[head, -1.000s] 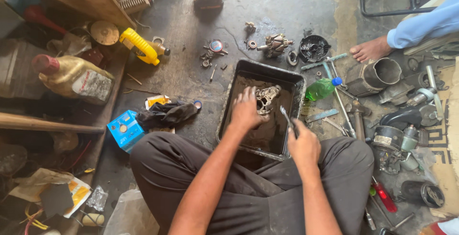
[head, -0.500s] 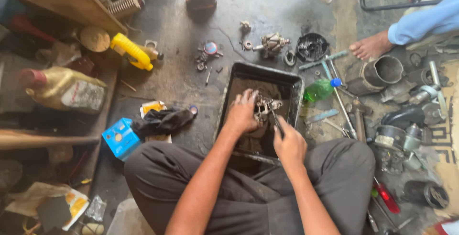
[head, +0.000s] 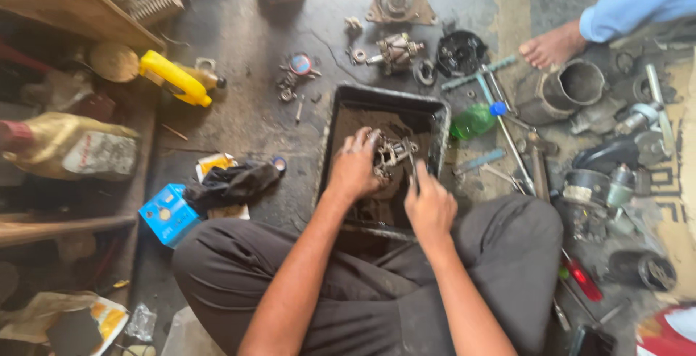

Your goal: The person pours liquid from a green bottle into a black tray, then uses a brush to scrub a metal engine part submerged in the liquid. The person repeatedly dips and scrubs the part to remove grime.

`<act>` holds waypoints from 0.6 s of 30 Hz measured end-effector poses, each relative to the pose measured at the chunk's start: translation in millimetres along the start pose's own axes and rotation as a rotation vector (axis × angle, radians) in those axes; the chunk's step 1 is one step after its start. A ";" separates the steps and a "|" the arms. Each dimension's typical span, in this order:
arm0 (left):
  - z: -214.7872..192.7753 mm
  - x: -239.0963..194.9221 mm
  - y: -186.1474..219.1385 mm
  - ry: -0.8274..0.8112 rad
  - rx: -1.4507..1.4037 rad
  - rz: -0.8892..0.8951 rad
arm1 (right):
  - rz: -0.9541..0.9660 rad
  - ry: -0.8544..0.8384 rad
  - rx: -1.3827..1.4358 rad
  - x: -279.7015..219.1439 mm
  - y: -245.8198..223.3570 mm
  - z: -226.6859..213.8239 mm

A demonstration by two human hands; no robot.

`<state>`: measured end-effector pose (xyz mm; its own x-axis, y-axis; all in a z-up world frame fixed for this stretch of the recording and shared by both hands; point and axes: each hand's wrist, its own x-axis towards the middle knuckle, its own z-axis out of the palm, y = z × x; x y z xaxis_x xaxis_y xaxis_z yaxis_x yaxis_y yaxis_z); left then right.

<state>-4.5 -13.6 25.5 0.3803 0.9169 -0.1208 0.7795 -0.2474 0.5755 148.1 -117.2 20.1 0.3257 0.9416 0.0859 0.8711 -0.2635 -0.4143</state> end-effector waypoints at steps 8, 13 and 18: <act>-2.4 3.0 -3.2 0.053 0.011 0.032 | 0.012 -0.031 0.062 11.2 -10.8 -1.0; -6.1 0.5 -3.7 0.033 -0.022 0.013 | -0.020 -0.013 0.129 2.4 -7.3 -7.8; -6.6 0.7 1.5 0.012 0.016 -0.015 | 0.065 -0.072 0.115 5.1 -12.3 -10.7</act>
<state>-6.4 -11.3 31.6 0.3627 0.9243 -0.1190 0.7928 -0.2389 0.5607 143.0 -111.4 35.3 0.3491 0.9371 -0.0075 0.8002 -0.3022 -0.5180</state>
